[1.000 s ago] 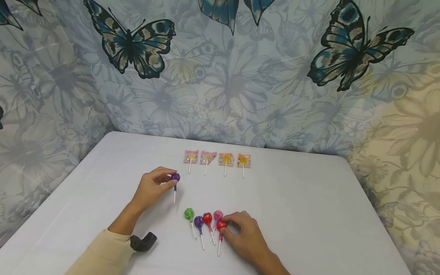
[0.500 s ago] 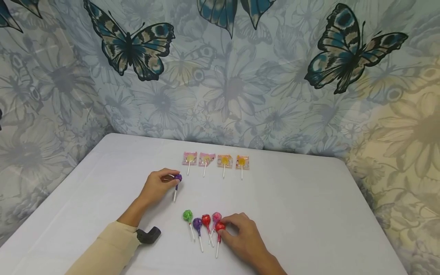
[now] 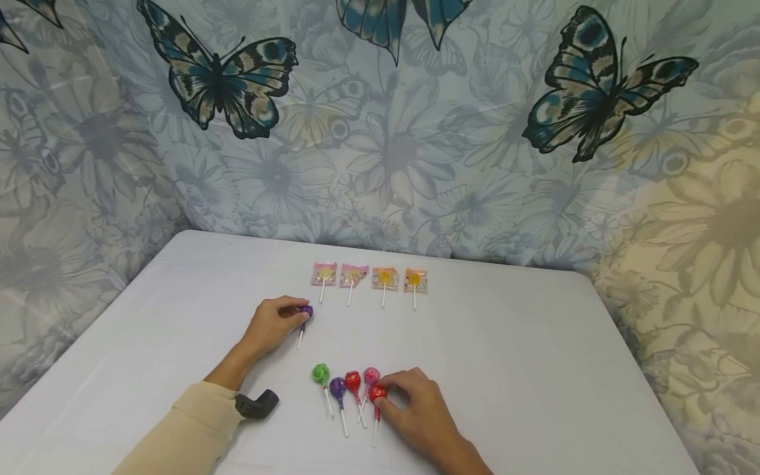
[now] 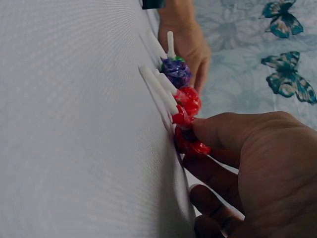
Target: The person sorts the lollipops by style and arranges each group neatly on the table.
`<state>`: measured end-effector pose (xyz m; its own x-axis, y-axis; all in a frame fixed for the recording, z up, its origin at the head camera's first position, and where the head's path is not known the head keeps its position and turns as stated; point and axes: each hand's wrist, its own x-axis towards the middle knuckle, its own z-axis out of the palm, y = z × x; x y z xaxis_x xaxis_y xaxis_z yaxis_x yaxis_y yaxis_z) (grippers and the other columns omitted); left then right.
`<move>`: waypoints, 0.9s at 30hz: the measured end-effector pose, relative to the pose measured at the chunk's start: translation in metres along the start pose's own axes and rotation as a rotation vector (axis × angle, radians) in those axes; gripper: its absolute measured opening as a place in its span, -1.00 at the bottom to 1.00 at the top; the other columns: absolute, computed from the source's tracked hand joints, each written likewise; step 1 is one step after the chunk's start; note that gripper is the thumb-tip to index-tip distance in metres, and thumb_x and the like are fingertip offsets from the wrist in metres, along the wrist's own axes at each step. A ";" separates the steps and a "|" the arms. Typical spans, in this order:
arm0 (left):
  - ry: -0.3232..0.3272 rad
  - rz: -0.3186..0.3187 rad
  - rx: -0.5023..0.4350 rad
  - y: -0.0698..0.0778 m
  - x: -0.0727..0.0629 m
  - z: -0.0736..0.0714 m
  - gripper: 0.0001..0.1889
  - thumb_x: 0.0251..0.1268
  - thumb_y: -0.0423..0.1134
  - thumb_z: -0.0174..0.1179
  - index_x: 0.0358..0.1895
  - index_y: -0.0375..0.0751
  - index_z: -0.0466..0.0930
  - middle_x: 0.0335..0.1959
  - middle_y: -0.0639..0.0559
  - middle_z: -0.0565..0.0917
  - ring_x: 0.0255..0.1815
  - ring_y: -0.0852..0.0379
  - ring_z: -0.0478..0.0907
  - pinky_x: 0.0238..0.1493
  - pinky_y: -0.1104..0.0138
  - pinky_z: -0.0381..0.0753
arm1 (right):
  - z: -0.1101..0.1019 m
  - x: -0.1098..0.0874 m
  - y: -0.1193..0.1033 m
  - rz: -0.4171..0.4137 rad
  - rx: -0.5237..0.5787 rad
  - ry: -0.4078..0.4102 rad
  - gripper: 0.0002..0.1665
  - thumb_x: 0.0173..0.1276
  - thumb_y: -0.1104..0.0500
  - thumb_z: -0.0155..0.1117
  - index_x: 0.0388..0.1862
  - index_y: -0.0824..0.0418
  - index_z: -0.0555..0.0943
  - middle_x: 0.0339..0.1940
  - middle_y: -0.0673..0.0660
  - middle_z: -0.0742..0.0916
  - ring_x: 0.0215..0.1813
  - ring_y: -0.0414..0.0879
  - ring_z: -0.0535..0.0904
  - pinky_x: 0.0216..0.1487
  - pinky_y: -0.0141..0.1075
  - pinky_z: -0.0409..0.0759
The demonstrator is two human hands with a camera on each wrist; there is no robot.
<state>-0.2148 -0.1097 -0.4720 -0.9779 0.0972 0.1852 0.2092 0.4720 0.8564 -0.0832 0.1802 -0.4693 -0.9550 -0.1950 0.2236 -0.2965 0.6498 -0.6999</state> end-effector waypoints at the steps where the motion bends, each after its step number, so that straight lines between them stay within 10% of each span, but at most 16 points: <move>1: 0.002 -0.003 0.004 0.000 0.000 0.000 -0.73 0.11 -0.40 0.39 -0.07 -0.29 0.71 -0.42 0.05 0.62 -0.38 0.12 0.53 -0.32 0.27 0.53 | 0.000 0.000 0.000 0.003 0.004 0.000 -0.70 0.09 0.20 0.54 -0.25 -0.15 0.71 -0.29 -0.35 0.63 -0.16 -0.28 0.53 -0.07 -0.27 0.58; 27: 0.010 0.015 0.044 -0.002 -0.002 0.003 -0.72 0.13 -0.43 0.36 -0.05 -0.32 0.69 -0.36 -0.01 0.65 -0.36 0.11 0.54 -0.28 0.25 0.55 | -0.002 -0.001 0.000 -0.107 0.055 0.070 -0.60 0.00 0.33 0.54 -0.28 -0.14 0.71 -0.33 -0.30 0.66 -0.25 -0.24 0.56 -0.20 -0.29 0.56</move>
<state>-0.2134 -0.1083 -0.4759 -0.9744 0.0965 0.2031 0.2236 0.5090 0.8312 -0.0822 0.1818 -0.4680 -0.9155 -0.2078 0.3445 -0.3984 0.5865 -0.7052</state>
